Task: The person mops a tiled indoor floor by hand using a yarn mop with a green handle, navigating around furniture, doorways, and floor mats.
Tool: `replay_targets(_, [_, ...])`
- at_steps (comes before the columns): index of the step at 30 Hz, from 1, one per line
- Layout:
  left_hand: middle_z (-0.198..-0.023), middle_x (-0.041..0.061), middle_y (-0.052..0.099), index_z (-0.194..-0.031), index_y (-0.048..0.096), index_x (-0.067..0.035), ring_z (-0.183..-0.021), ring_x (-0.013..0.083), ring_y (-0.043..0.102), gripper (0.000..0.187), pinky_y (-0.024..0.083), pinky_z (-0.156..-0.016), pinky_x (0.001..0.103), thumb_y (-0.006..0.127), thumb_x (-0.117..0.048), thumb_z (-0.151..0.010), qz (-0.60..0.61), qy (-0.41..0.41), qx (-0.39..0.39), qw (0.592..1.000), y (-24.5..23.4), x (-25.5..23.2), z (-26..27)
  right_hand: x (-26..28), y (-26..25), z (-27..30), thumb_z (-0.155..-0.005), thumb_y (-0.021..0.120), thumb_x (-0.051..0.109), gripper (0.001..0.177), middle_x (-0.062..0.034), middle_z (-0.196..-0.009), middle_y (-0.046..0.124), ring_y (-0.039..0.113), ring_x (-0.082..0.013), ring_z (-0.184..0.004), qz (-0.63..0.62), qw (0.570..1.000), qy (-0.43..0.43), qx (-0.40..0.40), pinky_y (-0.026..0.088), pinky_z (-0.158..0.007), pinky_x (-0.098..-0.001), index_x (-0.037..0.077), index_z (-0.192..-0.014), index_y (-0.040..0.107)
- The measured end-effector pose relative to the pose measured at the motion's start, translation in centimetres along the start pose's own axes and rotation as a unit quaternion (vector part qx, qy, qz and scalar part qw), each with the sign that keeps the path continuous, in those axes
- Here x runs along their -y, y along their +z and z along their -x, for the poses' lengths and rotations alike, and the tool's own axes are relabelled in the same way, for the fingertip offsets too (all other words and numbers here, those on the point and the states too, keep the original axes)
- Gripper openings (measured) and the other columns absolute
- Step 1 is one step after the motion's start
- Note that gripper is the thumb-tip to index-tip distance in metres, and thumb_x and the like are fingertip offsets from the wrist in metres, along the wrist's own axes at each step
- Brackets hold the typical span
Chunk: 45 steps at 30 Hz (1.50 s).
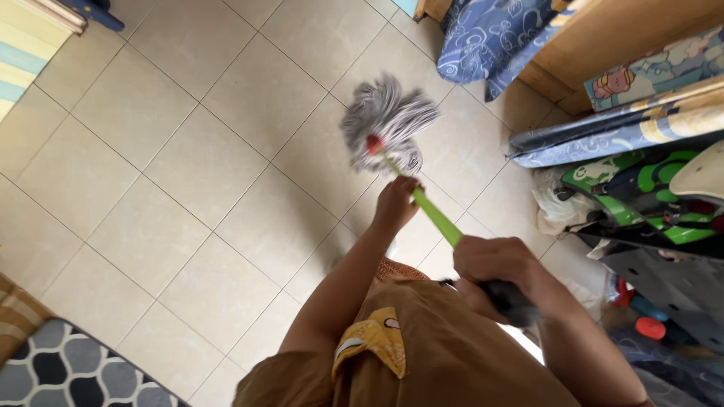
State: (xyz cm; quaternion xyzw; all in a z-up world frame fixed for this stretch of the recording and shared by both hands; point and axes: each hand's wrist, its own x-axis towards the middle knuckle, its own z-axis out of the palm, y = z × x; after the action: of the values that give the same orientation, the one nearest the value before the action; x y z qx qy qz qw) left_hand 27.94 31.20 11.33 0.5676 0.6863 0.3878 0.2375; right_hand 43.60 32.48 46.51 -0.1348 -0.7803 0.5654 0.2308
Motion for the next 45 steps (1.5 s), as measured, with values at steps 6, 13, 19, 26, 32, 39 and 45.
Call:
replay_targets(6, [-0.113,0.01,0.064,-0.105,0.069,-0.013,-0.088,0.0354,0.069,0.024,0.057,-0.07,0.046,0.073,-0.004,-0.082,-0.015,-0.13,0.009,0.991,-5.6,0.3,11.0,-1.4,0.1,1.5,-0.085,0.061,-0.003,0.029,-0.0086,-0.062,0.047,0.048,-0.0246,-0.058,-0.122,0.991,0.029,0.054,0.04,-0.056,-0.0379,0.003,-0.064,0.042])
replay_targets(13, [-0.102,0.02,0.062,-0.101,0.055,-0.008,-0.098,0.0455,0.06,0.035,0.052,-0.074,0.055,0.076,-0.006,-0.074,-0.021,-0.189,0.047,0.981,-3.7,5.6,13.2,-5.2,0.1,2.0,-0.089,0.061,-0.002,0.022,-0.0095,-0.063,0.052,0.049,-0.0215,-0.059,-0.196,0.978,0.071,0.026,0.045,-0.059,-0.0373,0.0,-0.07,0.051])
replay_targets(19, [-0.101,0.019,0.063,-0.111,0.058,-0.006,-0.094,0.0432,0.06,0.019,0.049,-0.074,0.053,0.067,-0.006,-0.094,-0.029,-0.119,0.027,0.992,0.7,3.4,5.2,-3.9,-5.0,1.5,-0.089,0.061,-0.005,0.02,-0.0083,-0.063,0.054,0.053,-0.0211,-0.059,-0.117,0.988,0.094,-0.043,0.043,-0.055,-0.0348,-0.001,-0.07,0.055])
replay_targets(26, [-0.085,0.008,0.067,-0.089,0.056,-0.009,-0.08,0.0271,0.067,0.011,0.054,-0.068,0.038,0.063,-0.001,-0.091,0.027,0.021,0.033,0.999,7.5,1.0,-10.5,-4.1,-12.7,-2.2,-0.078,0.066,-0.009,0.017,-0.0074,-0.065,0.054,0.053,-0.0211,-0.061,-0.017,0.993,0.055,-0.1,0.044,-0.059,-0.0343,0.001,-0.069,0.054])
replay_targets(32, [-0.091,0.009,0.067,-0.093,0.057,-0.009,-0.083,0.0288,0.071,0.006,0.058,-0.07,0.041,0.063,-0.008,-0.095,0.058,0.023,0.081,0.995,13.7,2.6,-25.8,-10.3,-16.2,-5.9,-0.078,0.068,-0.01,0.02,-0.0083,-0.069,0.054,0.055,-0.0265,-0.069,0.097,0.978,0.001,-0.183,0.046,-0.065,-0.0371,0.002,-0.074,0.053])
replay_targets(39, [-0.089,0.01,0.066,-0.092,0.059,-0.015,-0.085,0.0343,0.071,0.012,0.059,-0.076,0.042,0.053,-0.019,-0.102,0.252,-0.103,0.216,0.938,25.1,2.2,-31.0,-13.2,-19.8,-3.4,-0.081,0.064,-0.012,0.015,-0.0119,-0.073,0.058,0.058,-0.0278,-0.067,0.153,0.936,0.062,-0.311,0.049,-0.061,-0.0381,0.0,-0.076,0.056])
replay_targets(45, [-0.093,0.011,0.068,-0.088,0.062,-0.012,-0.094,0.0355,0.066,0.005,0.056,-0.077,0.046,0.067,-0.013,-0.087,0.097,0.083,0.248,0.96,32.3,-6.5,-25.4,-7.6,-23.8,2.0,-0.089,0.061,-0.009,0.006,-0.01,-0.078,0.064,0.061,-0.0184,-0.065,0.16,0.885,0.188,-0.395,0.05,-0.063,-0.0328,-0.004,-0.086,0.063])
